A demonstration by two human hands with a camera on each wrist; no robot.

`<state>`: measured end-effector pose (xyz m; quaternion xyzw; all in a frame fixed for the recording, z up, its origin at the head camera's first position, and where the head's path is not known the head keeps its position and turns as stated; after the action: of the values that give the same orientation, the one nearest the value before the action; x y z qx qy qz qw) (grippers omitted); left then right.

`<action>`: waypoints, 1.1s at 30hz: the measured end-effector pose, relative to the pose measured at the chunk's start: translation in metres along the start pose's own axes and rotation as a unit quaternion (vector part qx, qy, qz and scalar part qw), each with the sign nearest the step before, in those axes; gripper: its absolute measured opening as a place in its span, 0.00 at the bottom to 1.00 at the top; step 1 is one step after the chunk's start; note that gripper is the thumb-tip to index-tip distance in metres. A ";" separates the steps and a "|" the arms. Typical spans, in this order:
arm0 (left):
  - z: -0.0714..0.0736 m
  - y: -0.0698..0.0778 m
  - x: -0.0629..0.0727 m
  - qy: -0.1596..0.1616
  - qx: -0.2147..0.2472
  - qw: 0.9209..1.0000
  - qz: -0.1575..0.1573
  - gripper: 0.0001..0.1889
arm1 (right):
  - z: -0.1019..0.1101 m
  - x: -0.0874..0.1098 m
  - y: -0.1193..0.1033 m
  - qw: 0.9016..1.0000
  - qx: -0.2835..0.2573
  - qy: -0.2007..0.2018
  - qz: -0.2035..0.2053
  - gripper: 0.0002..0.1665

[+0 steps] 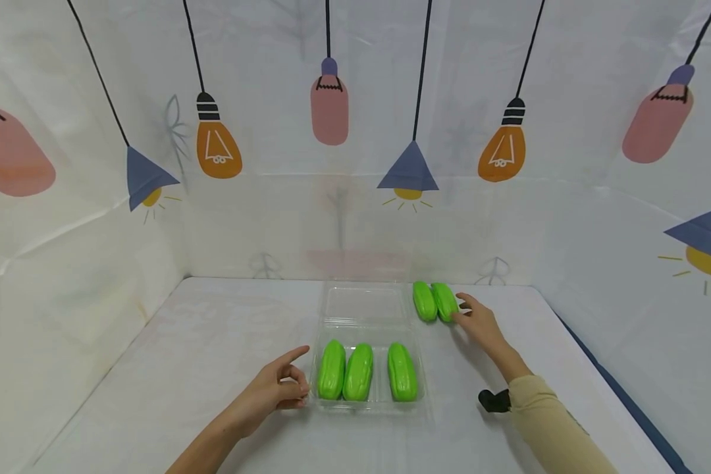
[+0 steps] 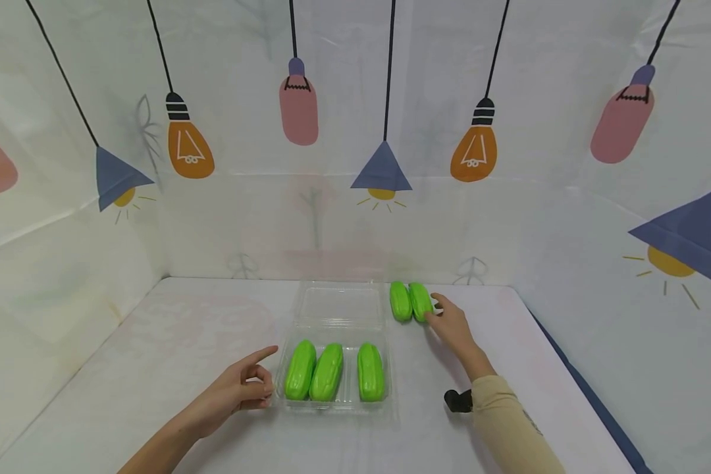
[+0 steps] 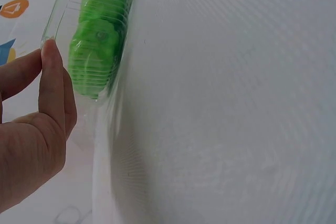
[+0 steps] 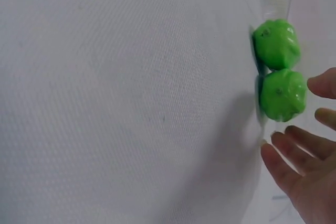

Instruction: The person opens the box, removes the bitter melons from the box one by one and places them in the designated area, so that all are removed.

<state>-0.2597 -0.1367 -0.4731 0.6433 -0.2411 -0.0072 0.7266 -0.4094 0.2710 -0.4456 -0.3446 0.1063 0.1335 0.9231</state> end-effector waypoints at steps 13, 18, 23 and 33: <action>0.003 -0.002 -0.002 0.006 -0.003 1.000 0.001 0.42 | 0.020 0.002 -0.034 0.995 0.007 0.061 0.081 0.30; 0.003 -0.002 -0.002 0.003 -0.001 1.000 -0.001 0.41 | 0.018 0.003 -0.045 0.995 -0.012 0.049 0.087 0.30; 0.002 -0.001 -0.001 0.000 -0.002 1.000 -0.003 0.41 | 0.013 0.006 -0.059 0.995 -0.035 0.031 0.085 0.30; 0.001 0.001 0.000 -0.001 -0.002 1.000 -0.008 0.41 | 0.001 0.011 -0.101 0.992 -0.031 -0.014 0.125 0.29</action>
<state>-0.2598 -0.1375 -0.4722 0.6435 -0.2367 -0.0146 0.7278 -0.3670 0.2000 -0.3863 -0.3553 0.1312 0.2555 0.8895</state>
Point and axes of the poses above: each hand's wrist, its own x-axis away from the middle knuckle, its own z-axis out of the back of the hand, y = z × x, the point moved 8 cm from there along -x, towards the middle knuckle, and after that the axes turned 10 degrees about z, right-handed, at the moved point
